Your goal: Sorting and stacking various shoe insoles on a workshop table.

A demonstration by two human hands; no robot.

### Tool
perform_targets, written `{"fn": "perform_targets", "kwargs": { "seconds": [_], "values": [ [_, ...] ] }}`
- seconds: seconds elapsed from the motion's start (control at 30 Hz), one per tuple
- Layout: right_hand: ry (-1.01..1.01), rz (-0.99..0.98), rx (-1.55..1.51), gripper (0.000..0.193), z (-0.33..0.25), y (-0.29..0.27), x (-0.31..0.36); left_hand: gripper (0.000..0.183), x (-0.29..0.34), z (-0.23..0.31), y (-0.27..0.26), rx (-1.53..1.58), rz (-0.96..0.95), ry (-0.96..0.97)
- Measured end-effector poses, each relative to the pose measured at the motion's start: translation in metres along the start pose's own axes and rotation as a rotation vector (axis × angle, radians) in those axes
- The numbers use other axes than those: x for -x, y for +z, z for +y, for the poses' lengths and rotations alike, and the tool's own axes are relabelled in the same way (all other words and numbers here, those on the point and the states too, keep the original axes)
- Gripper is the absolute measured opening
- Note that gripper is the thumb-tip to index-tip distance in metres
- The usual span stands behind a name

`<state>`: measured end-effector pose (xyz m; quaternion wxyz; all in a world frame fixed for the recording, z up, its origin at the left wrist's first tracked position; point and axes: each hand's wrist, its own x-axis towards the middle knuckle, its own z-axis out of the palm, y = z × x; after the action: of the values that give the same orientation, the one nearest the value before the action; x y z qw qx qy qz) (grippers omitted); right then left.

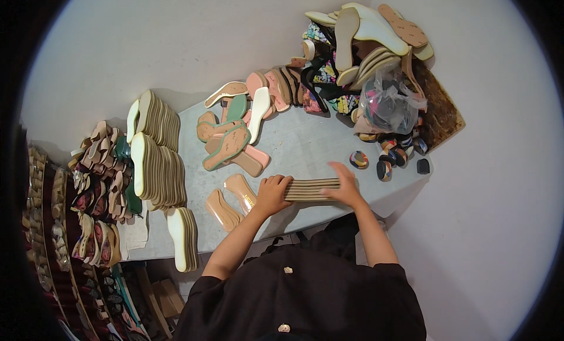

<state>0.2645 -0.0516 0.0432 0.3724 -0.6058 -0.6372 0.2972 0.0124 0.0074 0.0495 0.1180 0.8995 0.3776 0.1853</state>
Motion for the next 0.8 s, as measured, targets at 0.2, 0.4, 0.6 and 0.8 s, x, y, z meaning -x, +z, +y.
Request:
{"fn": "perform_targets", "kwargs": {
  "seconds": [0.2, 0.4, 0.6, 0.8],
  "values": [
    [-0.014, -0.196, 0.592, 0.072, -0.041, 0.025, 0.015, 0.056, -0.025, 0.004, -0.029, 0.004, -0.015, 0.213],
    [0.003, -0.174, 0.640, 0.070, -0.075, 0.026, 0.042, 0.068, -0.019, 0.009, -0.067, 0.013, -0.258, 0.260],
    [0.121, -0.107, 0.430, 0.073, -0.095, 0.006, 0.063, 0.082, 0.011, 0.026, -0.125, 0.214, 0.246, 0.161],
    [0.215, 0.078, -0.203, 0.074, -0.089, 0.002, 0.126, 0.071, 0.071, 0.025, -0.065, 0.924, 0.396, -0.199]
  ]
}}
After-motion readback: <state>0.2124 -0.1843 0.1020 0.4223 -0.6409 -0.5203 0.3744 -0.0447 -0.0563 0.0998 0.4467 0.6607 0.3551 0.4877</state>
